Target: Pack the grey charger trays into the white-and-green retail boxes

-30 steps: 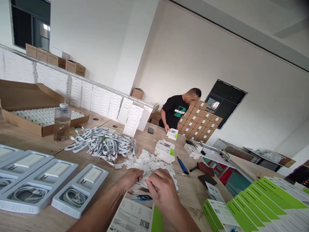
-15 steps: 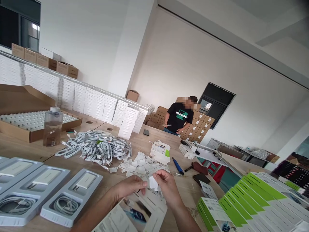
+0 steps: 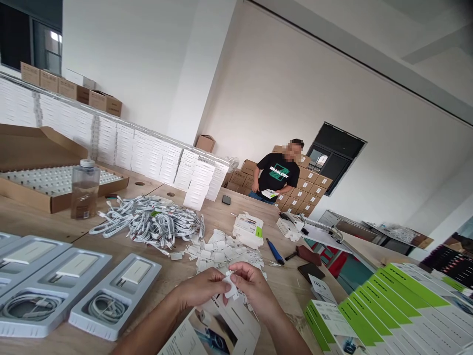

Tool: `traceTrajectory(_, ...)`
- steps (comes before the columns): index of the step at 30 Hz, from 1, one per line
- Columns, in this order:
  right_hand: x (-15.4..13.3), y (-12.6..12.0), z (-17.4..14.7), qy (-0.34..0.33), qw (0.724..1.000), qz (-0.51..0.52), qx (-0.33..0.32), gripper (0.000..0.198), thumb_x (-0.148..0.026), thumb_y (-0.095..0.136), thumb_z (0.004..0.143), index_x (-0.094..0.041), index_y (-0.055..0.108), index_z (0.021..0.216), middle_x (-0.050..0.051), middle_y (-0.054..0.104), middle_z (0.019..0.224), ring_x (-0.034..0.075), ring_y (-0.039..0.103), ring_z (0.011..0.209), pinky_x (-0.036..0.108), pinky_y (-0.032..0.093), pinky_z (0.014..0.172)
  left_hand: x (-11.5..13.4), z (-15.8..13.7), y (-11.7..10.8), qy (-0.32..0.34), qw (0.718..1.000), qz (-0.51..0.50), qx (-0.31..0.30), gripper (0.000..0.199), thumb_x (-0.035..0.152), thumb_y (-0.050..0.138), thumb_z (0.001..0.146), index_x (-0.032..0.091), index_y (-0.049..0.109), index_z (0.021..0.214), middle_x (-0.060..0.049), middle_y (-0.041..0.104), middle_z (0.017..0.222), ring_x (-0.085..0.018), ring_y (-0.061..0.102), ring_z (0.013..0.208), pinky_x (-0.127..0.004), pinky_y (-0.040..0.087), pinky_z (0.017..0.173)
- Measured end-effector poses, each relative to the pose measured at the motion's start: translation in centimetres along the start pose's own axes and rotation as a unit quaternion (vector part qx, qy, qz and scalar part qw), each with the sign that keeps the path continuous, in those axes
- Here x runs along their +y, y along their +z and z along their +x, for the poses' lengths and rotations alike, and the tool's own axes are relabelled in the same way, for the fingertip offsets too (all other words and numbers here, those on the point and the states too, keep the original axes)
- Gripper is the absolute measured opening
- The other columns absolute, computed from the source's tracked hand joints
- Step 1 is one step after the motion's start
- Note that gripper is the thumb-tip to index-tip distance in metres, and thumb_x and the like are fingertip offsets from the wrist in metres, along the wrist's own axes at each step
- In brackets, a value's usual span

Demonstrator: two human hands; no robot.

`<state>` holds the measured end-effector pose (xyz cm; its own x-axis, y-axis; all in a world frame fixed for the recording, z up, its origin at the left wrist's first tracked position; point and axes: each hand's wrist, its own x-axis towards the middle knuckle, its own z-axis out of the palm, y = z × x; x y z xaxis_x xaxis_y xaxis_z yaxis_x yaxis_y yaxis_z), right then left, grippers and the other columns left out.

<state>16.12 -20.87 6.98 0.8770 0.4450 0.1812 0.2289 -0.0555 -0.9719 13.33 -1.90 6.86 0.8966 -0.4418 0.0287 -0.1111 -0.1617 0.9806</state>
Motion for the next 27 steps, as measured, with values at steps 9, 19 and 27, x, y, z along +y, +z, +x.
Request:
traceTrajectory(9,-1.1,-0.2,-0.4,-0.042,0.986,-0.158,-0.018,0.022,-0.035,0.064,0.083,-0.018,0.071,0.095,0.005,0.069,0.081,0.016,0.060,0.074,0.025,0.044,0.067,-0.1,0.0,-0.3,0.024,0.999,0.025,0.018,0.038,0.044,0.052,0.079,0.014,0.073,0.070,0.000,0.060,0.076,-0.012,0.049,0.078,-0.019,0.035,0.071)
traceTrajectory(19,-2.9,0.1,-1.1,-0.170,0.904,-0.390,-0.040,0.019,-0.021,0.055,0.090,-0.023,0.072,0.083,-0.002,0.064,0.077,0.010,0.056,0.073,0.022,0.038,0.069,-0.4,-0.2,-0.8,0.086,0.988,0.088,-0.097,0.052,0.057,0.045,0.087,0.014,0.074,0.087,0.000,0.057,0.072,-0.008,0.042,0.068,-0.019,0.030,0.067)
traceTrajectory(27,-3.7,0.7,-1.5,-0.153,0.890,-0.425,-0.058,0.020,-0.019,0.053,0.088,-0.023,0.071,0.080,-0.003,0.066,0.076,0.010,0.057,0.072,0.021,0.038,0.068,-0.5,-0.8,-0.7,0.075,0.987,0.095,-0.102,0.048,0.054,0.045,0.088,0.015,0.074,0.088,0.001,0.052,0.070,-0.007,0.038,0.066,-0.019,0.027,0.064)
